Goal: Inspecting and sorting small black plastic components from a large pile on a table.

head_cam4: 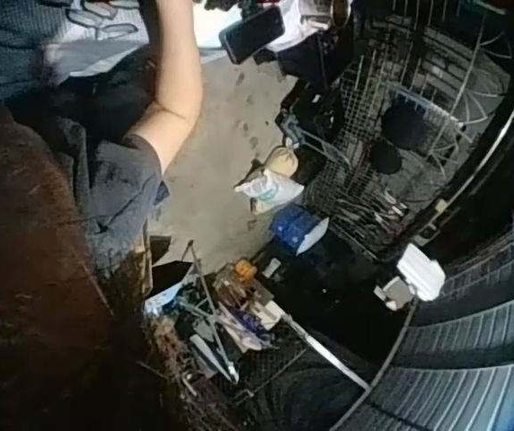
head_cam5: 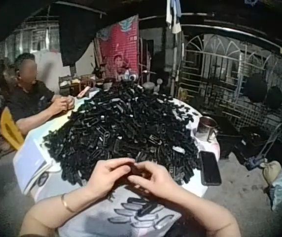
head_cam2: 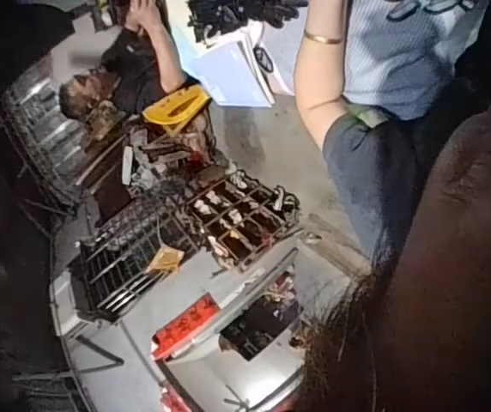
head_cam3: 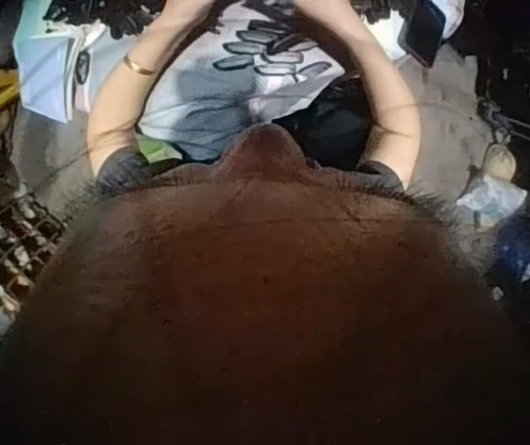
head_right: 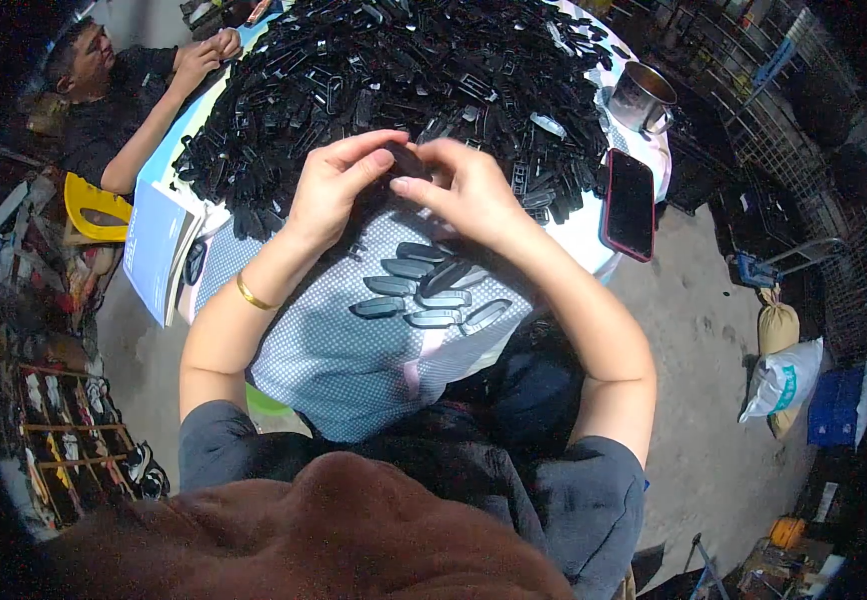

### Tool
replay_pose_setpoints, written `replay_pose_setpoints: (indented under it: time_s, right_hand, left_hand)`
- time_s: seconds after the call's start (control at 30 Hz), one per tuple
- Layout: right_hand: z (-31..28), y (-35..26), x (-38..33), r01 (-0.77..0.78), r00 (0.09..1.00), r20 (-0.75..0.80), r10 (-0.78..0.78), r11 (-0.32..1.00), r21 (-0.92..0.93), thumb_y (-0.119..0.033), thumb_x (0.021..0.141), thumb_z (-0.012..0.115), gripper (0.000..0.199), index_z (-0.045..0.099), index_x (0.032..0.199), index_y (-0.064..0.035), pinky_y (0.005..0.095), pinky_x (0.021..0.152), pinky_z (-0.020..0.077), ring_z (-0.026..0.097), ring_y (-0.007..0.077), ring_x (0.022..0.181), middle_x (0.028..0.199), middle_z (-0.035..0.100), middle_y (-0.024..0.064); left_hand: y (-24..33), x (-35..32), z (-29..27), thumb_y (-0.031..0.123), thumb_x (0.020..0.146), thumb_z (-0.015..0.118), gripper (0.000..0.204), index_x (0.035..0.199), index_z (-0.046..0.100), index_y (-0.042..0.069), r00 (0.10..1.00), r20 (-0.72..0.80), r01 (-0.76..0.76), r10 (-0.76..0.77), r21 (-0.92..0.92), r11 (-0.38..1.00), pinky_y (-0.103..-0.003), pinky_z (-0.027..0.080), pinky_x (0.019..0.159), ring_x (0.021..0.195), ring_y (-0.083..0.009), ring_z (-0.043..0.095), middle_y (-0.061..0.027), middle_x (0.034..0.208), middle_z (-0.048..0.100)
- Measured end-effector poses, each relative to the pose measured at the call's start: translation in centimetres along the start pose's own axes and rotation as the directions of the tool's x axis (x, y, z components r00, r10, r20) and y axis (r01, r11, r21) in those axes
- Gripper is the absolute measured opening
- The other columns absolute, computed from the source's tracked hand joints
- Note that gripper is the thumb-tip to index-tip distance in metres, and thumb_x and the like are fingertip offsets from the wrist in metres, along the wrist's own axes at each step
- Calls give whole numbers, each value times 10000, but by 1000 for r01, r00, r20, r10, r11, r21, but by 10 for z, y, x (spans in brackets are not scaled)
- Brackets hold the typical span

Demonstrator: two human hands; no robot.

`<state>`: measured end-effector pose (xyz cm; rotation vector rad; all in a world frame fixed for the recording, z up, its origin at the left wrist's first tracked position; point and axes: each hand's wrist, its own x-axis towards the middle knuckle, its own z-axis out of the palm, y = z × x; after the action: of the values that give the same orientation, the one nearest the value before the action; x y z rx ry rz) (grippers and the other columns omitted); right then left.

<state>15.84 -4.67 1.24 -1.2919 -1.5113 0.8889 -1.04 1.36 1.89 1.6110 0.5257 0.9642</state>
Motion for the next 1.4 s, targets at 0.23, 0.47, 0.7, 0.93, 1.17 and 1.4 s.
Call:
replay_pose_setpoints:
  time_s: [0.23,0.47,0.7,0.93,1.17,1.4]
  right_hand:
    - [8,4,-6,396,891,-81,-448,850,-347,-207,786,689,240,633,856,15,262,489,403,520,83,566,617,556,70]
    - [-48,-2,23,318,936,280,-213,855,-410,-234,784,677,310,639,993,-8,279,687,492,637,158,742,772,653,138]
    - [-68,21,80,127,825,-184,-535,492,-862,-258,780,661,272,654,974,-67,364,699,505,640,291,786,824,662,133]
    - [-64,18,81,151,824,-170,-540,499,-853,-176,729,646,388,581,1107,-115,381,671,492,613,297,747,824,631,126]
    - [-63,3,39,107,953,-245,-178,956,-275,-180,800,655,226,626,991,-62,188,558,435,563,54,659,755,614,25]
    - [-46,6,10,11,999,32,-14,995,99,-128,814,652,253,632,1034,-6,203,641,461,561,65,701,840,645,26]
  left_hand:
    - [-1,0,-3,58,866,544,224,1059,615,-30,997,68,-40,39,2,999,-264,468,829,891,-152,608,-109,969,654]
    - [7,1,-5,109,826,614,278,1071,604,-21,954,214,145,-213,292,945,-226,468,733,788,-85,588,-49,872,657]
    - [-6,-1,18,143,784,651,236,961,637,-12,846,483,-12,-226,441,898,-295,483,702,750,-165,622,-102,808,659]
    - [-28,10,28,146,740,650,214,927,633,43,874,420,-486,245,732,478,-347,467,705,840,-270,538,-98,881,512]
    - [-29,10,25,89,697,672,171,851,622,31,833,428,-548,352,728,411,-359,473,739,877,-282,541,-101,932,538]
    - [-10,9,7,50,766,651,107,849,665,-17,990,119,-131,81,518,845,-255,498,738,838,-151,610,-84,995,614]
